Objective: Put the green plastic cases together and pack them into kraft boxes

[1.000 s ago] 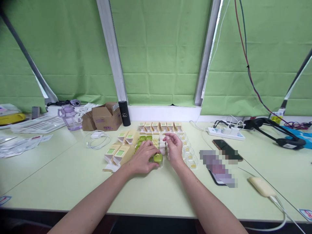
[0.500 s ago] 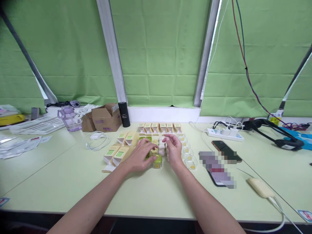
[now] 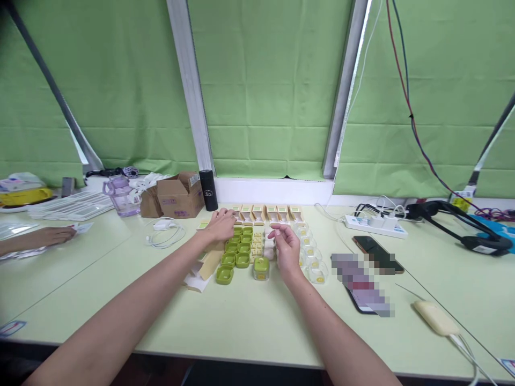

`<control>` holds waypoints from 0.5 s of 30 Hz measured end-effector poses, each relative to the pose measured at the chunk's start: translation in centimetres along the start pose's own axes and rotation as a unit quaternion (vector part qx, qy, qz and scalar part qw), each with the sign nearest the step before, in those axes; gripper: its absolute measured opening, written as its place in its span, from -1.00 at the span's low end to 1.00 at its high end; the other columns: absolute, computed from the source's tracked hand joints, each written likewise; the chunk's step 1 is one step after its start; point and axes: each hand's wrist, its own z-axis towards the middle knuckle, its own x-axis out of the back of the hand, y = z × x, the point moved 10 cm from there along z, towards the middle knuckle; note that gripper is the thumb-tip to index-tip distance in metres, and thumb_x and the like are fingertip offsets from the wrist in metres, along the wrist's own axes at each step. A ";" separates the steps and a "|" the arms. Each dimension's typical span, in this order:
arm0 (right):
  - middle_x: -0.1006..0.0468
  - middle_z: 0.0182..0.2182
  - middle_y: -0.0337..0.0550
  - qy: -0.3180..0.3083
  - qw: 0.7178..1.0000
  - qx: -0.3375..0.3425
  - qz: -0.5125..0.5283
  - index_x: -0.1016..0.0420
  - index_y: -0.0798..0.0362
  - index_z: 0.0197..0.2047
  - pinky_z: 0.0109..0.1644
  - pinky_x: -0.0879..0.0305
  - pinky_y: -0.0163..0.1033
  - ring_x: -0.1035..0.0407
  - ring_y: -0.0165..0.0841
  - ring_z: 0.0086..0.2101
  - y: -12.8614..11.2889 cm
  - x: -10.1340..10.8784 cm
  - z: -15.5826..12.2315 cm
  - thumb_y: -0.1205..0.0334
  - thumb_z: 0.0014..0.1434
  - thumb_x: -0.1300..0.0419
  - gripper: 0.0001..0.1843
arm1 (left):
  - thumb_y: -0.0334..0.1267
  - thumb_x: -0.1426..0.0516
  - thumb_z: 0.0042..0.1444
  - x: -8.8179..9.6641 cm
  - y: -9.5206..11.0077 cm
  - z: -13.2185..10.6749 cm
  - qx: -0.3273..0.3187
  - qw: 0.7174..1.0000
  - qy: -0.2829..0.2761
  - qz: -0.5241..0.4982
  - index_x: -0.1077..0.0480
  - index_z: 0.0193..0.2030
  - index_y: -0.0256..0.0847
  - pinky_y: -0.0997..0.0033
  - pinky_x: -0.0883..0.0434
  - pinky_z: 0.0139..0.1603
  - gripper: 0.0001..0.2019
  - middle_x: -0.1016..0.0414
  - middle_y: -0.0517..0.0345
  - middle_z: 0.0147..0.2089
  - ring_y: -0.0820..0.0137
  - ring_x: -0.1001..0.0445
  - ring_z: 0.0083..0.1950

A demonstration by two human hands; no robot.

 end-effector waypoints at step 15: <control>-0.59 -0.44 -0.20 0.000 1.000 0.001 -0.006 -0.64 0.00 -0.19 -0.39 -0.07 -0.21 -0.15 -0.39 -0.50 -0.1 0.1 0.1 -0.06 0.14 -0.38 -0.68 | -0.15 -0.29 0.03 -5.4 -2.0 5.0 0.045 0.996 -0.073 -0.022 -0.64 -0.06 -0.10 -0.31 -0.02 0.45 -0.68 -0.62 -0.17 0.10 -0.20 -0.25 0.39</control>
